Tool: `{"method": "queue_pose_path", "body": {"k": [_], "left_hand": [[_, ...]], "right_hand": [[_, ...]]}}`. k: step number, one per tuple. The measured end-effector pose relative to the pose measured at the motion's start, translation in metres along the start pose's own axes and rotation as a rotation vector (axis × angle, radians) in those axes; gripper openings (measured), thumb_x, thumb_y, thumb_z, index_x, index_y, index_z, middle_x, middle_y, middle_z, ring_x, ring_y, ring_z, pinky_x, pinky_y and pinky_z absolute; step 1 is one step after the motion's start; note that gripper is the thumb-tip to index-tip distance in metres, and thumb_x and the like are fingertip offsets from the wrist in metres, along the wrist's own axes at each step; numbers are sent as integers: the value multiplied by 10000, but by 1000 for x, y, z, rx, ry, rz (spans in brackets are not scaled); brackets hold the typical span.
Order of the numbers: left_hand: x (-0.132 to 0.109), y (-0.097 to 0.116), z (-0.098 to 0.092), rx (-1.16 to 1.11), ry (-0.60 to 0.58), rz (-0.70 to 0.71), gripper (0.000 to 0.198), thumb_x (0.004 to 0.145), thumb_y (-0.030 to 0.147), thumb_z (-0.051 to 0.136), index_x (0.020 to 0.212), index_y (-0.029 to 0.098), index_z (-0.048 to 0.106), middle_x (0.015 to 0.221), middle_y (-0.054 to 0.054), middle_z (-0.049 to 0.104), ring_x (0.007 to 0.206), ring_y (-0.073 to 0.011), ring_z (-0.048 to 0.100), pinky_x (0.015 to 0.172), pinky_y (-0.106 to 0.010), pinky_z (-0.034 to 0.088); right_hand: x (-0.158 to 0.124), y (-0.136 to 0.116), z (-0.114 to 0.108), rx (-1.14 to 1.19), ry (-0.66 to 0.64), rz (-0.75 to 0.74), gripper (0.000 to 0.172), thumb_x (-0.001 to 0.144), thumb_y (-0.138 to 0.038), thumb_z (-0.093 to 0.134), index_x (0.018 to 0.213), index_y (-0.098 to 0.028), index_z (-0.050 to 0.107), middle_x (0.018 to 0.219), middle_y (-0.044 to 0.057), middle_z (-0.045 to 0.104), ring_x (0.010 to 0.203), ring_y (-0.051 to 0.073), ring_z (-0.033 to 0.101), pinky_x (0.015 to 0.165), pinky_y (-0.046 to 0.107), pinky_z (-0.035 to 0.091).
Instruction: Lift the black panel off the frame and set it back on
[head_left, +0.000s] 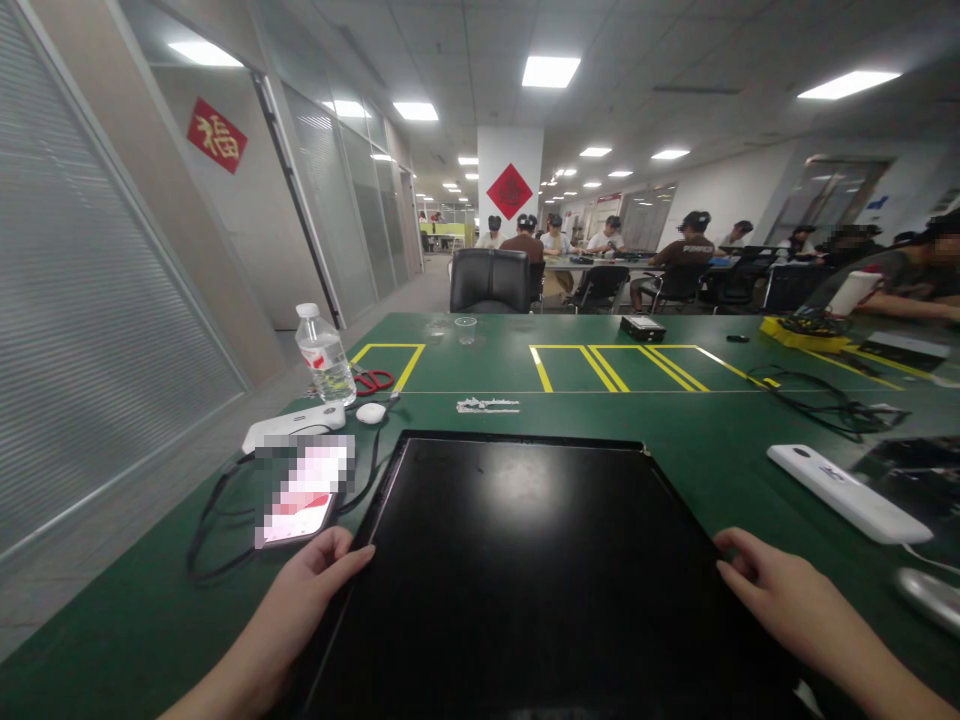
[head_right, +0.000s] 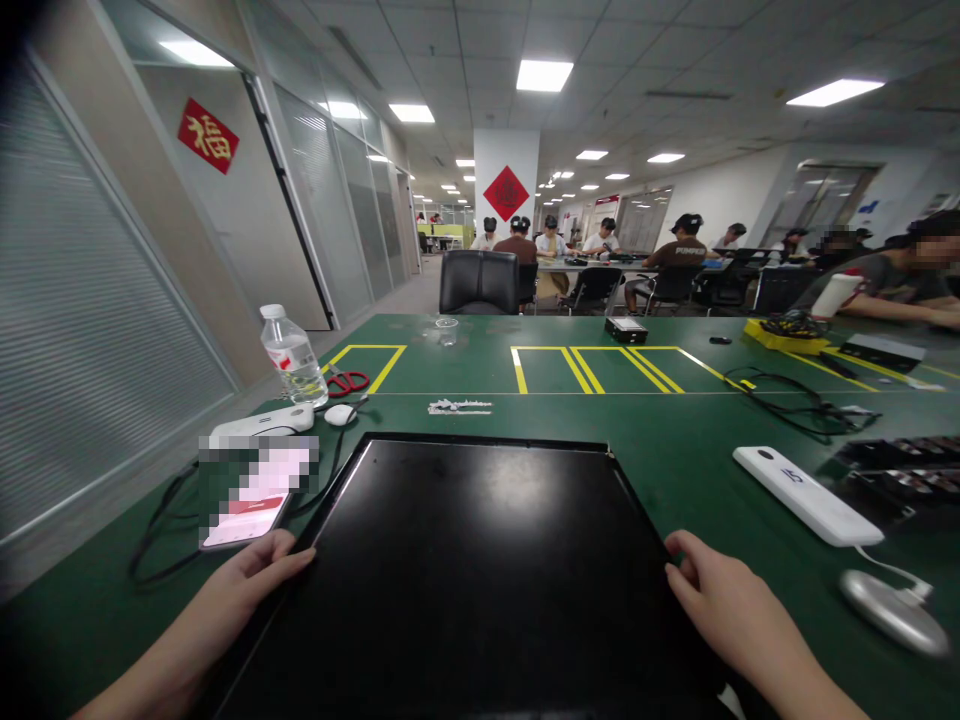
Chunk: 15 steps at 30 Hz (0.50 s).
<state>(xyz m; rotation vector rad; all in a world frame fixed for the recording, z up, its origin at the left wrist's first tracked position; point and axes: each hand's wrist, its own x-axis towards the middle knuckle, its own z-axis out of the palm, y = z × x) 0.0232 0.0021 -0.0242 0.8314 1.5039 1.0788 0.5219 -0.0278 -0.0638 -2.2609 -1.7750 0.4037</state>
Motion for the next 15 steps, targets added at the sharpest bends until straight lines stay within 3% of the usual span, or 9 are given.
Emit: {"method": "queue_pose_path", "body": {"k": [8,15], "left_hand": [[5,-10,-1,-67,7,-74,536,539,479,816,673,244,353,469,103,486,398,-109,473,398,-198,340],[7,-15,-2,-16,32,-48,435,648,549,717,662,246,406,484,84,513,415,-150,539,413,-241,399]], "right_hand": [[1,1,1,-3,-5,-10,280,847,-395,424,982,-243,617,709,28,665,640,206,631,596,308,414],[1,1,2,10,0,-8,245,839,-389,433,948,-270,617,705,36,672,630,209,627,578,313,405]]}}
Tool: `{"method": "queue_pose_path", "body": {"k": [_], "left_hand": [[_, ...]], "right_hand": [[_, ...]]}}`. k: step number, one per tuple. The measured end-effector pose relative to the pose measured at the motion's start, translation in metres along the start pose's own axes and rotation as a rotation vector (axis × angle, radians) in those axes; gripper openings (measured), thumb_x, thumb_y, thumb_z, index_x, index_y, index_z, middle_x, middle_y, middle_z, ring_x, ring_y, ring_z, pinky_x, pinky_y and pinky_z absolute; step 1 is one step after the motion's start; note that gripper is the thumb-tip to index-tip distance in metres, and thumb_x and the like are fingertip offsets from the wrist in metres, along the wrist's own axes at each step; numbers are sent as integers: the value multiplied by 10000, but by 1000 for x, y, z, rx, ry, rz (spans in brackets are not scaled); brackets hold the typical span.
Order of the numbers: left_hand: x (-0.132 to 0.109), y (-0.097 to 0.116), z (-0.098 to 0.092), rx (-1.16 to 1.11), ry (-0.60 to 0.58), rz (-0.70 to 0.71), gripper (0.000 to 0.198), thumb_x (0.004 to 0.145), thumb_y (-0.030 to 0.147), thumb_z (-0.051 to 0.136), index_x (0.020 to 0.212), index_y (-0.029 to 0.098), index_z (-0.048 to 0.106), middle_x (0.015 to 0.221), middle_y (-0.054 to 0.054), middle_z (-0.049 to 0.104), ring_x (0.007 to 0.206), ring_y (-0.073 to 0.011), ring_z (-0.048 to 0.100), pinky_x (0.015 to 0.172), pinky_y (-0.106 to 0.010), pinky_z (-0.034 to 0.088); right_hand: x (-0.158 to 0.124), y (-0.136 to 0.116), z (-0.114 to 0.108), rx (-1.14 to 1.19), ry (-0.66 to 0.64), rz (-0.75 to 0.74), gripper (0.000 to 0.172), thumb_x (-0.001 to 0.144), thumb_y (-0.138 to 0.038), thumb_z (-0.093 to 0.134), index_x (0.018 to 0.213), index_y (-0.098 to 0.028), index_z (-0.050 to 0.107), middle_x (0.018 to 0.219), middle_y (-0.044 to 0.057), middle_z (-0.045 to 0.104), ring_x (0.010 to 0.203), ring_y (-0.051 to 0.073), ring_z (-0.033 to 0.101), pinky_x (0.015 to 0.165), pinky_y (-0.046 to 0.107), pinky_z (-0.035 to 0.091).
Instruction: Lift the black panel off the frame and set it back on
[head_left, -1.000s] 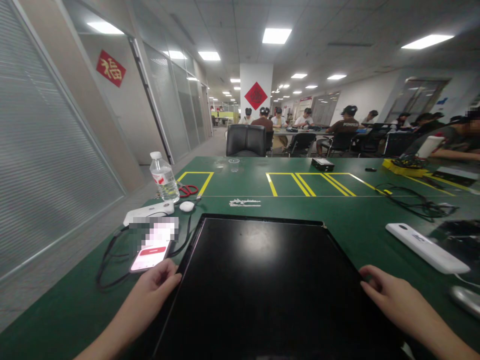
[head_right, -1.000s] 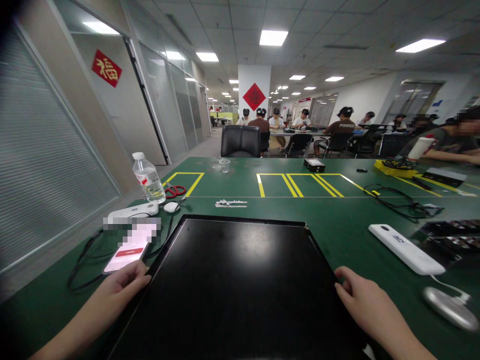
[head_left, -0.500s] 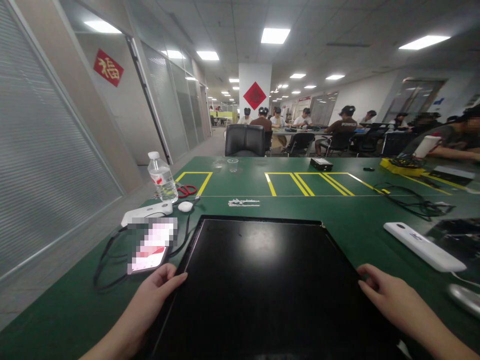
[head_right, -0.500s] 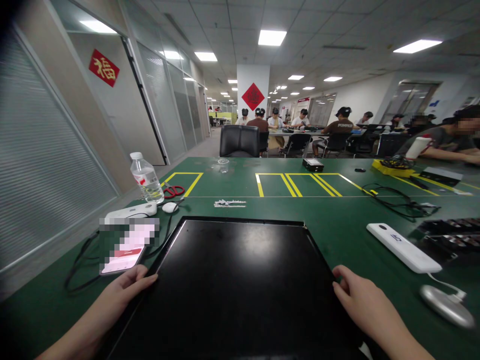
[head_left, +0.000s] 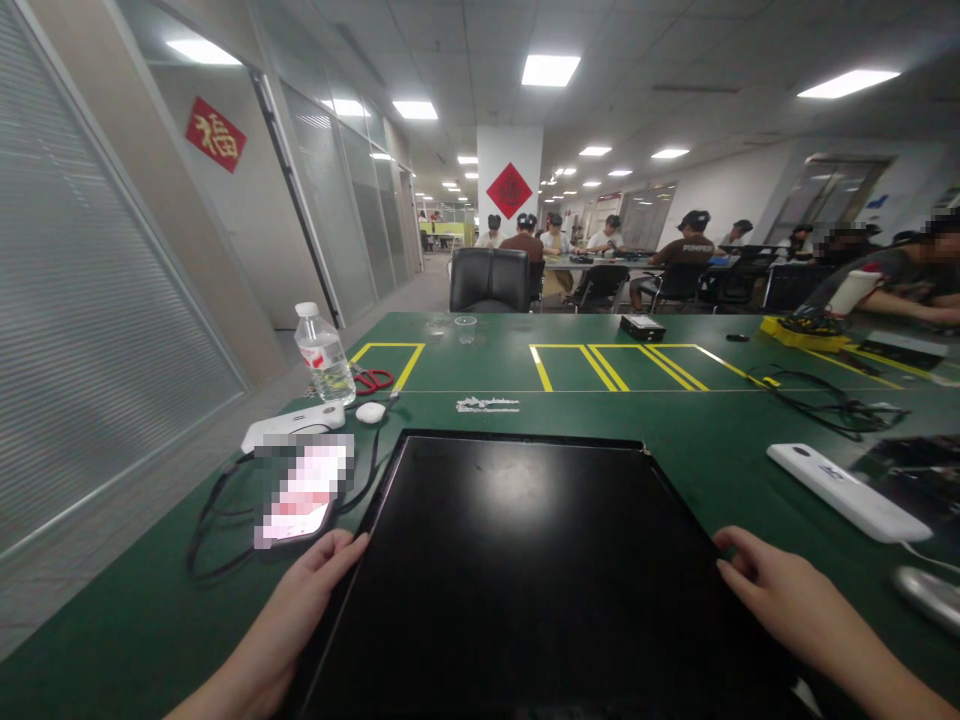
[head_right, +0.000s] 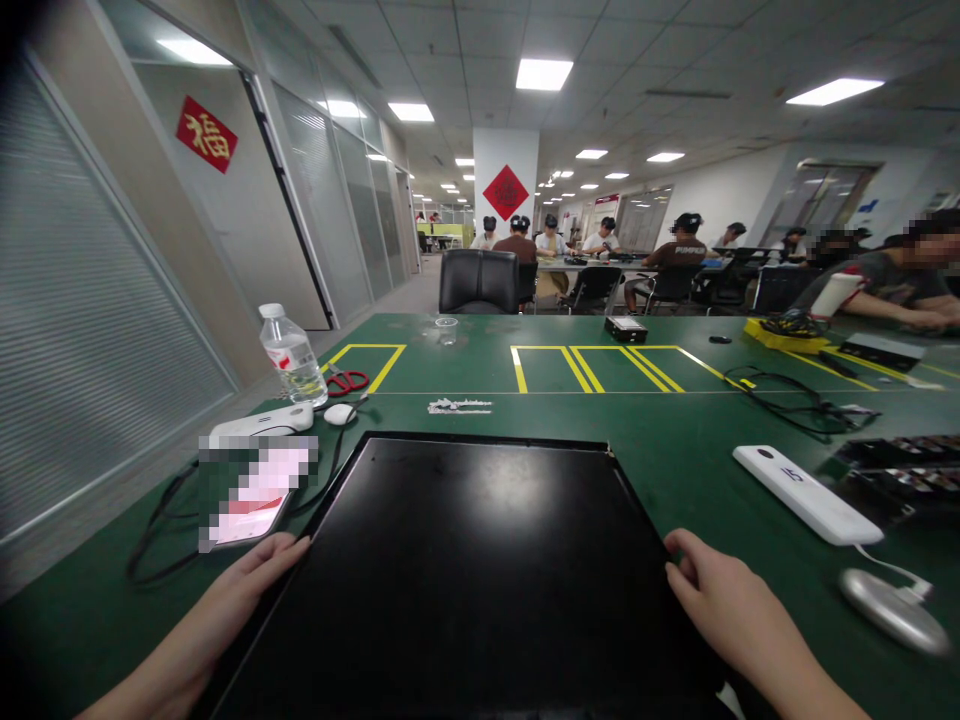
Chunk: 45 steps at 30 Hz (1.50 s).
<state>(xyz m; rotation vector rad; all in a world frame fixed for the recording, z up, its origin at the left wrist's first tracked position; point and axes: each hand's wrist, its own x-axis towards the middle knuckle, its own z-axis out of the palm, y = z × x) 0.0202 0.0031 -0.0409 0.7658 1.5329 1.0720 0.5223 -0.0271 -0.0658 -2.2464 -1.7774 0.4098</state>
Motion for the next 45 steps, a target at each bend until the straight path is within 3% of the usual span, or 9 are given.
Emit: {"method": "queue_pose_path", "body": {"k": [6,9,12,16,20,27,32,45], "left_hand": [[-10,11,5,-64,-15,-47,398,669,491,760,890,256,527,575,55,622,501,-207,657,488,-300,503],[-13,14,7,-120,-36,-131,521,713,457,752,1134,323,475,598,65,653,517,-228,685,498,-316,515],[-14,17,7,-180,-89,-138,694,676,386,807,1246,359,412,653,66,687,549,-239,713,525,-324,538],[-16,21,6,-202,-133,-107,844,538,255,897,1246,343,445,837,31,745,617,-264,741,578,-362,578],[-20,24,6,-183,-154,-110,786,550,214,900,1223,315,508,951,-6,765,731,-281,758,615,-350,585],[-18,24,2,-144,-214,-97,627,637,318,867,1204,254,608,976,-42,786,853,-301,753,723,-373,597],[-14,22,-4,-54,-241,-8,540,692,394,821,1184,244,655,1039,-56,785,925,-296,742,767,-356,596],[-10,21,-9,83,-217,126,562,691,493,791,1175,224,699,1192,-93,738,1082,-317,686,896,-356,569]], "right_hand": [[0,-3,-1,-5,-9,17,281,832,-394,436,986,-242,615,706,23,665,633,202,627,579,301,404],[0,-2,0,-8,-2,7,275,839,-391,439,985,-242,617,699,22,664,632,201,628,579,299,402],[1,0,2,-18,-9,-1,273,849,-392,431,989,-242,612,703,23,663,642,200,633,586,298,405],[2,1,4,-23,-12,9,277,845,-390,422,993,-241,603,721,25,669,649,202,634,595,303,411],[2,0,4,-17,6,10,269,833,-389,423,971,-247,605,697,25,663,627,204,626,587,308,408],[3,1,3,-5,-4,4,279,832,-401,432,987,-250,609,695,18,657,627,201,624,578,303,402],[3,3,3,-20,-18,11,290,837,-407,426,997,-247,608,724,22,666,648,202,625,592,308,408],[0,-1,1,-32,-9,21,293,831,-401,429,992,-252,624,724,19,667,645,199,630,591,304,412]]}}
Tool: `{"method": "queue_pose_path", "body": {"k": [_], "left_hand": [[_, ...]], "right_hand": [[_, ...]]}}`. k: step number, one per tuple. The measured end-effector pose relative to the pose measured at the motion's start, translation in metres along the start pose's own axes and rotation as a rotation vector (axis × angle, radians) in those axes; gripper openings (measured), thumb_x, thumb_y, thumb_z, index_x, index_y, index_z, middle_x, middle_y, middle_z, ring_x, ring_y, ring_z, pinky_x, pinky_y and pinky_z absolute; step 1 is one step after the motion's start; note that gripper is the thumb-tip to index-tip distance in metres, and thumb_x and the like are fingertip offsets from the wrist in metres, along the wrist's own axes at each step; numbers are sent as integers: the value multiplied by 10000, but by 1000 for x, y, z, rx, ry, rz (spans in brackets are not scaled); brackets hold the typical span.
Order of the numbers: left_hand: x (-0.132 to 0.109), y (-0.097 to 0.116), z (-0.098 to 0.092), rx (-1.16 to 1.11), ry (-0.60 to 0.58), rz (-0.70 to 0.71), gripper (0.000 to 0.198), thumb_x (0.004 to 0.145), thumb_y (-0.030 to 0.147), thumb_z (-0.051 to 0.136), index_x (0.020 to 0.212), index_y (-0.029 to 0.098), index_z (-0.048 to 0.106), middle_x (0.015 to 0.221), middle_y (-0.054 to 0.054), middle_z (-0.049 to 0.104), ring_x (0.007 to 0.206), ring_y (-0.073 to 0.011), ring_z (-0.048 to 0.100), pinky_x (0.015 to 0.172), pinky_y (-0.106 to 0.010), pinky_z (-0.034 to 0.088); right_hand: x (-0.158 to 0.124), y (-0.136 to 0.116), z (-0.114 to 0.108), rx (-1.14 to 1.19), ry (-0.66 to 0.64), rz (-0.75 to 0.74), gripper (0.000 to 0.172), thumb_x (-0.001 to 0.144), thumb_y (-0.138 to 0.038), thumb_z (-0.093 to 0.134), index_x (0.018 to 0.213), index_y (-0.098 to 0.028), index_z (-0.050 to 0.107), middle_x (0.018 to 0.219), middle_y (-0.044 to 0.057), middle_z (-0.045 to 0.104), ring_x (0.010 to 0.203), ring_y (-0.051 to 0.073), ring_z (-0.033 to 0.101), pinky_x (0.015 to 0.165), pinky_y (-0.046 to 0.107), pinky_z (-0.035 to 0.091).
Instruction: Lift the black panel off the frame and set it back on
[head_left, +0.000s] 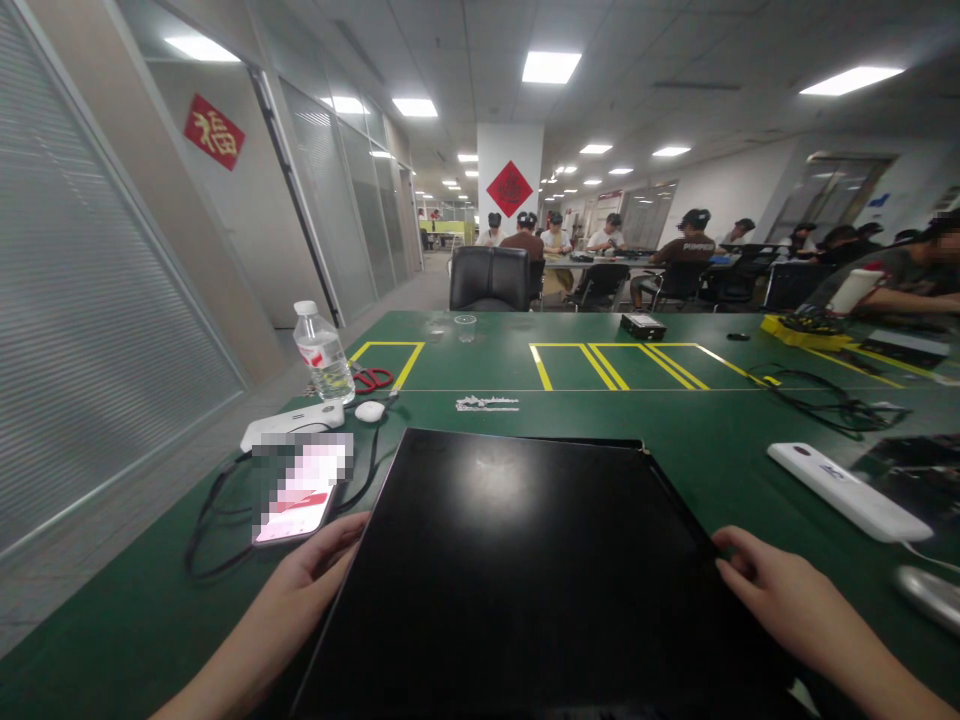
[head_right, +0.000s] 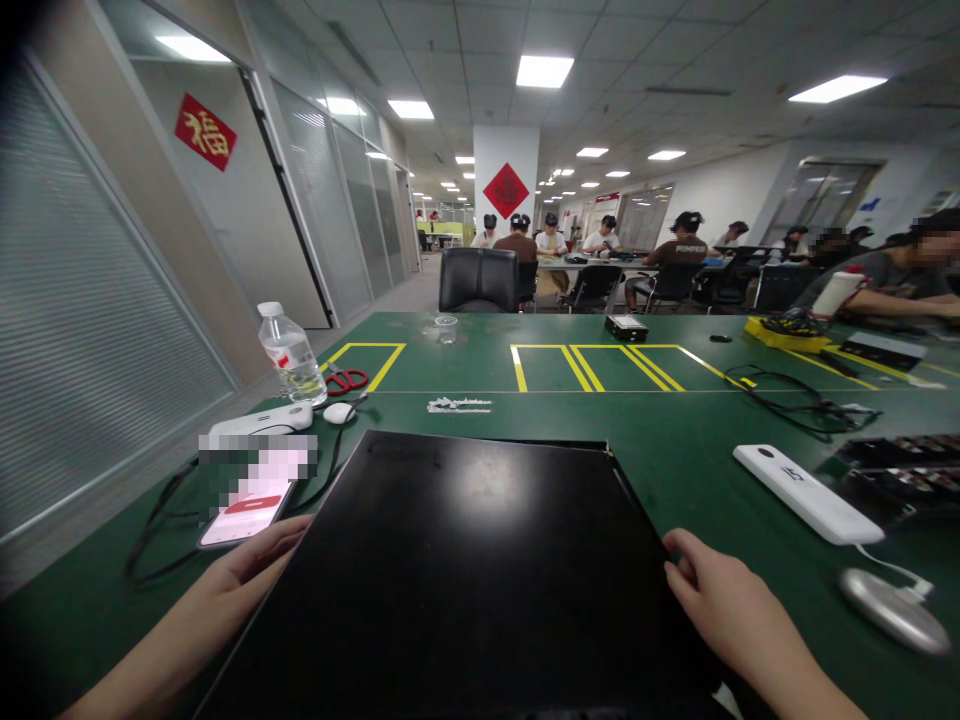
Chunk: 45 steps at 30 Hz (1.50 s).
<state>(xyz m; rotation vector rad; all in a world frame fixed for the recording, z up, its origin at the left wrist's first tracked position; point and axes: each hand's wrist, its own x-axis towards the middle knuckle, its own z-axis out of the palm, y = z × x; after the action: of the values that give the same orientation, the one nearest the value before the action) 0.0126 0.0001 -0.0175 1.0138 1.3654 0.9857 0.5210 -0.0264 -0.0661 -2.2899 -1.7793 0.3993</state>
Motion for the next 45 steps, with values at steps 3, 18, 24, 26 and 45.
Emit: {"method": "queue_pose_path", "body": {"k": [3,18,24,26,45], "left_hand": [[2,-1,-3,46,-6,24,563,711,496,774,1199,230,691,1214,-97,728,1110,-328,671,921,-382,559],[-2,-3,0,30,1,16,637,736,534,737,1294,249,623,1281,-89,694,1125,-321,666,909,-366,559],[-11,9,10,-7,69,-41,645,708,506,773,1280,244,629,1218,-93,728,1086,-329,685,826,-352,588],[-13,11,12,-28,88,-47,649,695,491,788,1275,246,631,1197,-92,738,1078,-333,689,826,-361,587],[-33,15,22,-257,46,0,880,563,410,835,1383,319,528,1348,-78,649,1309,-414,497,1065,-493,436]], "right_hand": [[1,3,1,0,9,-16,284,827,-395,440,980,-251,632,714,18,665,639,195,629,592,300,410],[1,1,0,-2,7,-11,281,830,-390,438,986,-251,626,725,22,668,643,195,630,590,297,415],[0,2,-1,21,23,-22,264,833,-388,450,967,-257,635,719,22,669,632,196,633,576,293,414],[-1,2,-2,28,30,-25,263,828,-385,460,970,-260,642,714,19,671,616,193,628,566,291,412],[-2,0,-3,36,18,-17,256,832,-380,451,974,-256,625,735,23,682,656,204,644,598,303,420]]}}
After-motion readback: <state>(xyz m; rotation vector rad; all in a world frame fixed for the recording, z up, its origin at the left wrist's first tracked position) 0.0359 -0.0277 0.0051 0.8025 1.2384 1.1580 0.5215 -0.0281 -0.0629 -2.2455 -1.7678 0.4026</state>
